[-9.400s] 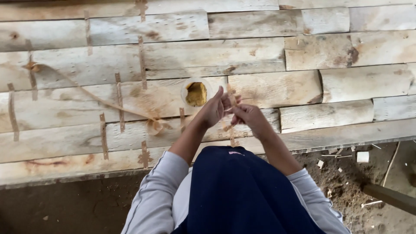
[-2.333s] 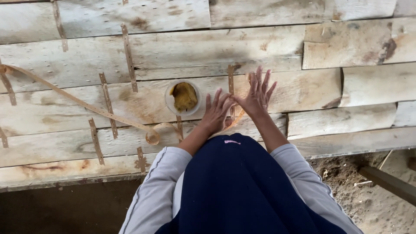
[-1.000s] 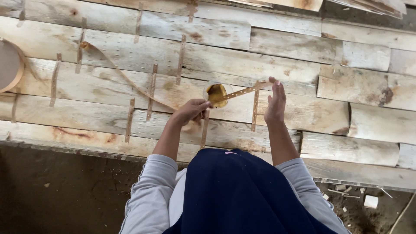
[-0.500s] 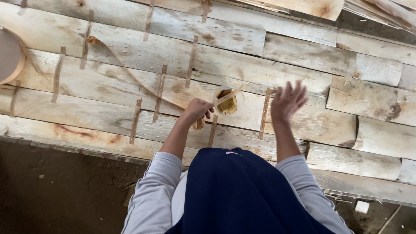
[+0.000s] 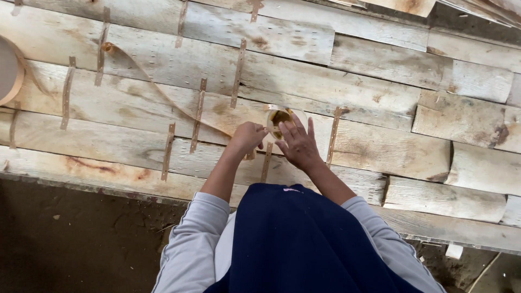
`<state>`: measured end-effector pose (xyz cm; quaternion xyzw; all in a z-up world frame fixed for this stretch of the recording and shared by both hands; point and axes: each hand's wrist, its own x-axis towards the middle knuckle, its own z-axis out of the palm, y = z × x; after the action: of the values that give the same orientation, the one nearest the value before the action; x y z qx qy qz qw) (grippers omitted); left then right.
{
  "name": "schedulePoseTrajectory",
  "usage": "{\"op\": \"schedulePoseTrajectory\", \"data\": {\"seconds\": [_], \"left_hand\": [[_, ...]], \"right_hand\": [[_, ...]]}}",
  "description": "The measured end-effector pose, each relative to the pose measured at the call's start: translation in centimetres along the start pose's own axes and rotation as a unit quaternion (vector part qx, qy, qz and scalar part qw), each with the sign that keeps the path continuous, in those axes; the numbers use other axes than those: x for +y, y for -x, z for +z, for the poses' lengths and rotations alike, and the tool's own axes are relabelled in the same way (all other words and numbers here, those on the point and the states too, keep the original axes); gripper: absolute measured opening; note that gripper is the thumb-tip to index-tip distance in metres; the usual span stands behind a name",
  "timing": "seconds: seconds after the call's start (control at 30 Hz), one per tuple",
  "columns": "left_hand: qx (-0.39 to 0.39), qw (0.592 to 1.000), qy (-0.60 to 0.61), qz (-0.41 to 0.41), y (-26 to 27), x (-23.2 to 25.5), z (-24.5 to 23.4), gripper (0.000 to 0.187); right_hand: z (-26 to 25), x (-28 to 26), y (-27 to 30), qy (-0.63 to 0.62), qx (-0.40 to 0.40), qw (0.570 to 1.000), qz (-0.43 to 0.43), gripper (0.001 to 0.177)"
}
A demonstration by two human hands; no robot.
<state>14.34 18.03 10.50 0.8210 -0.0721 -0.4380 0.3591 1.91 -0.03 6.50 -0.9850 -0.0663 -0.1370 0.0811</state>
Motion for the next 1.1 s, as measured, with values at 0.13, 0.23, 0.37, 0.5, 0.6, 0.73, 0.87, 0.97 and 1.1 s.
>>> {"op": "schedulePoseTrajectory", "data": {"seconds": [0.13, 0.23, 0.37, 0.5, 0.6, 0.73, 0.87, 0.97, 1.1], "left_hand": [[-0.027, 0.999, 0.033, 0.013, 5.6, 5.2, -2.9, 0.051], [-0.011, 0.996, 0.093, 0.001, 6.4, 6.0, -3.4, 0.043], [-0.030, 0.993, 0.107, 0.032, 3.9, 4.0, -2.4, 0.032], [0.000, 1.000, 0.021, -0.007, 2.2, 2.8, -0.9, 0.035], [0.026, 1.000, -0.006, 0.000, 1.2, 2.4, 0.2, 0.031], [0.039, 0.998, -0.039, 0.021, 0.3, 2.6, 0.6, 0.034], [0.038, 0.999, -0.010, -0.003, 1.1, 3.3, 0.3, 0.032], [0.047, 0.995, 0.084, -0.020, 1.4, 3.4, -0.2, 0.023], [0.058, 0.973, 0.220, -0.048, 0.1, 1.5, -0.1, 0.013]], "right_hand": [[-0.2, 1.9, -0.2, -0.031, 0.036, 0.999, -0.015, 0.066], [-1.1, 4.0, -0.1, -0.090, 0.035, 0.994, 0.043, 0.066], [-1.6, 7.5, 0.2, -0.062, 0.048, 0.986, 0.150, 0.062], [-2.0, 10.5, 1.5, -0.249, 0.077, 0.847, 0.463, 0.045], [-1.7, 9.6, 0.7, -0.138, 0.217, 0.938, 0.234, 0.044], [-1.6, 1.8, -0.9, -0.113, 0.106, 0.988, -0.023, 0.075], [1.2, -0.4, 0.8, -0.015, -0.105, 0.994, -0.013, 0.082], [1.5, -0.3, 0.5, 0.005, -0.109, 0.994, 0.004, 0.079], [1.5, -0.2, 0.2, 0.000, -0.129, 0.991, 0.028, 0.078]]}}
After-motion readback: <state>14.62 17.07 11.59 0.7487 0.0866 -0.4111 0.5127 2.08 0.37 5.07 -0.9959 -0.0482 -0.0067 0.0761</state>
